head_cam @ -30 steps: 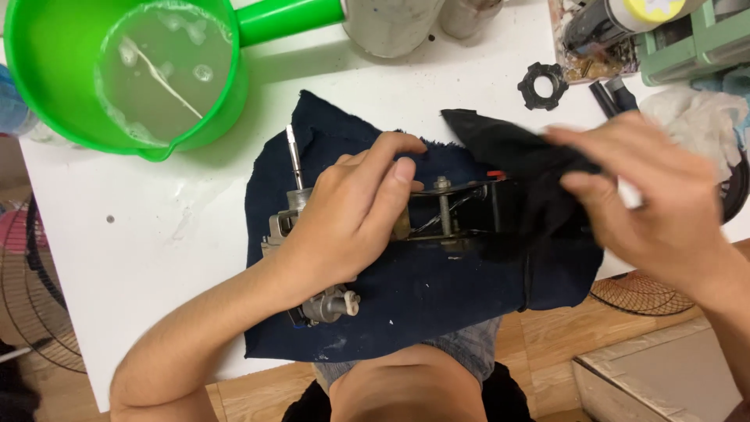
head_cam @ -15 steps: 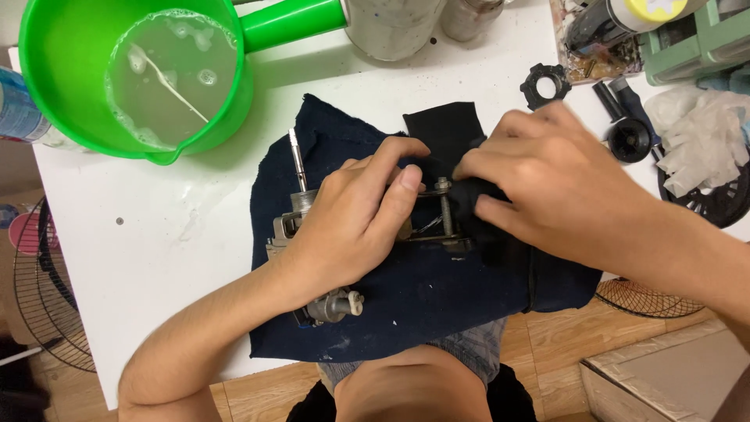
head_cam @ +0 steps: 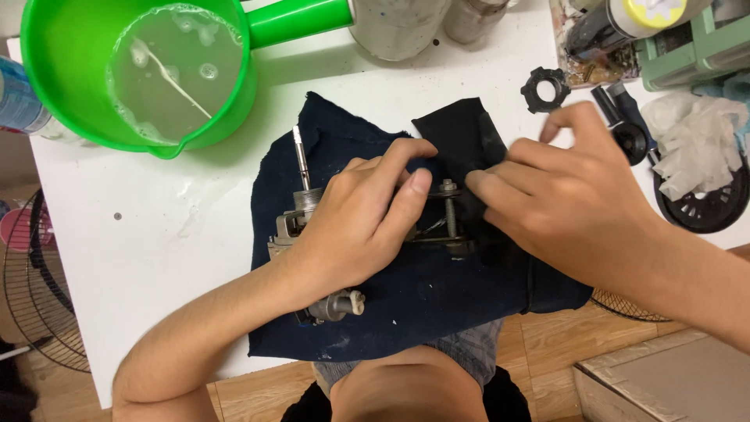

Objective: The person cleans a disassembled motor component using a toothbrush dipped in water from a green bowl. They scrub various parts of the black casing and the silver motor assembly, then wipe the parts with a black cloth.

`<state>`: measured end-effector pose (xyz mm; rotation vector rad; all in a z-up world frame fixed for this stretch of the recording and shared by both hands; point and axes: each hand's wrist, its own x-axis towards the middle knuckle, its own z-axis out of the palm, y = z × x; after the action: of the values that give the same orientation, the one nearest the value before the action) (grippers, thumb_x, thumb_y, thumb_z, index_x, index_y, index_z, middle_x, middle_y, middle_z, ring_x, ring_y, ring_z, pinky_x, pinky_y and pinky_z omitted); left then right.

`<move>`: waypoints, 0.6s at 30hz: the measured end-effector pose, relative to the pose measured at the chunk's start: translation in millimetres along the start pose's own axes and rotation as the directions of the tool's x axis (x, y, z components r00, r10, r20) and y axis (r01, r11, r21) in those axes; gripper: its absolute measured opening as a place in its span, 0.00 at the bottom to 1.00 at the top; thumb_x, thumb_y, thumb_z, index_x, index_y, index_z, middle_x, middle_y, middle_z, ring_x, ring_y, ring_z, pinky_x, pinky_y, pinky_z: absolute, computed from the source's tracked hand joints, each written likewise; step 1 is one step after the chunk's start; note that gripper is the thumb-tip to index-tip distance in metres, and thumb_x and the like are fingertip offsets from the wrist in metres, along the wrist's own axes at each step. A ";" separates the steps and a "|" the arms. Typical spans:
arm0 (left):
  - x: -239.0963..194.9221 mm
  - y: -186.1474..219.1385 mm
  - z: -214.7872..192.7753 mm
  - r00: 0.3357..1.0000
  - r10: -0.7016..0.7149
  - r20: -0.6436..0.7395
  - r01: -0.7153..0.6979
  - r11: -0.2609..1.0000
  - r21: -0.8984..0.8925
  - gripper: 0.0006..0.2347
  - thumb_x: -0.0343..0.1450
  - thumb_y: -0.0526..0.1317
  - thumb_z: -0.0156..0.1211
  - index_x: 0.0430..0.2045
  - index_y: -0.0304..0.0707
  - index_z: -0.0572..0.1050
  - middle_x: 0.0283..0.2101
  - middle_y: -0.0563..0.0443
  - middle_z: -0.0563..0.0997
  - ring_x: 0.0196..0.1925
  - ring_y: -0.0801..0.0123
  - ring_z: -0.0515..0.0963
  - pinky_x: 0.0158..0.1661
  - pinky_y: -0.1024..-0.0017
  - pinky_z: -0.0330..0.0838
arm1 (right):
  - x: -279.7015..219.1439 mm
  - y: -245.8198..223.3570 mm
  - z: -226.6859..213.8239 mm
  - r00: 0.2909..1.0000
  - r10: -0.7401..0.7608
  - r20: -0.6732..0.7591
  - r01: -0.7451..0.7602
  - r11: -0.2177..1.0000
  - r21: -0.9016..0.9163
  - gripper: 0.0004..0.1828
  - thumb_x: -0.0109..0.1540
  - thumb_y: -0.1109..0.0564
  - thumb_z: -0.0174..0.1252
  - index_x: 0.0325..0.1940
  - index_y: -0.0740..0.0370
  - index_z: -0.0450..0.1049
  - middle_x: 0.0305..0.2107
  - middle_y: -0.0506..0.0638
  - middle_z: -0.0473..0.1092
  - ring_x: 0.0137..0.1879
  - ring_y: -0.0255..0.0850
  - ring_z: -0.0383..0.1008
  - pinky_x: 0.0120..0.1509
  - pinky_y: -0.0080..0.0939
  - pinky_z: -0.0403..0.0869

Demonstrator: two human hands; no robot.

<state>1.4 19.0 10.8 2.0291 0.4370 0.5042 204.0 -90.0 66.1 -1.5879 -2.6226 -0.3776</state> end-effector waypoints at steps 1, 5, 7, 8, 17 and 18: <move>0.1 0.2 -0.6 1.000 -0.020 0.006 0.020 1.000 -0.010 0.16 0.80 0.46 0.33 0.51 0.36 0.67 0.16 0.57 0.66 0.21 0.56 0.71 0.45 0.61 0.68 | -5.3 -1.6 -0.1 0.997 0.031 -0.069 -0.027 0.998 0.060 0.03 0.66 0.66 0.63 0.41 0.62 0.77 0.28 0.40 0.74 0.33 0.37 0.70 0.54 0.47 0.64; 2.8 -2.9 -2.7 0.999 -0.032 -0.016 0.031 0.999 -0.038 0.17 0.80 0.49 0.32 0.51 0.38 0.67 0.21 0.53 0.77 0.27 0.52 0.80 0.41 0.63 0.68 | -17.0 -4.0 1.5 0.963 0.189 -0.194 -0.157 0.973 0.171 0.06 0.68 0.68 0.64 0.36 0.66 0.79 0.31 0.48 0.77 0.36 0.40 0.75 0.58 0.51 0.66; 2.9 -0.9 -3.4 0.998 -0.061 0.001 0.061 0.993 -0.100 0.18 0.79 0.49 0.31 0.50 0.37 0.67 0.13 0.53 0.72 0.45 0.56 0.91 0.40 0.66 0.70 | -21.5 -1.6 -3.4 0.943 0.246 -0.225 -0.194 0.953 0.231 0.10 0.64 0.75 0.63 0.31 0.68 0.74 0.31 0.54 0.79 0.36 0.46 0.77 0.63 0.54 0.63; 2.6 -1.7 -2.4 0.998 -0.062 -0.003 0.062 0.993 -0.101 0.18 0.79 0.49 0.31 0.50 0.37 0.67 0.13 0.53 0.72 0.45 0.56 0.91 0.40 0.66 0.70 | -15.9 -4.6 -1.7 0.944 0.243 -0.224 -0.190 0.954 0.231 0.10 0.64 0.75 0.63 0.31 0.68 0.74 0.31 0.54 0.79 0.36 0.46 0.77 0.63 0.54 0.63; 4.5 -1.2 -2.8 0.995 -0.097 -0.015 0.097 0.995 -0.026 0.16 0.79 0.48 0.33 0.46 0.41 0.70 0.29 0.50 0.81 0.36 0.51 0.81 0.42 0.58 0.68 | 23.9 -6.5 7.7 0.997 -0.046 0.067 0.037 0.990 0.134 0.11 0.64 0.62 0.59 0.48 0.50 0.75 0.49 0.49 0.72 0.43 0.47 0.70 0.47 0.47 0.66; 3.9 0.1 -2.9 0.993 -0.113 -0.024 0.112 0.993 -0.042 0.16 0.79 0.49 0.33 0.45 0.40 0.69 0.31 0.48 0.80 0.39 0.52 0.80 0.43 0.60 0.68 | 27.6 -6.5 4.6 0.995 -0.078 0.069 0.076 0.997 0.033 0.10 0.64 0.64 0.59 0.42 0.48 0.74 0.42 0.47 0.72 0.40 0.44 0.70 0.46 0.45 0.67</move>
<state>3.2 23.1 12.9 1.9485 0.5499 0.4678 185.7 -67.9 65.2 -1.5223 -2.7339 -0.2891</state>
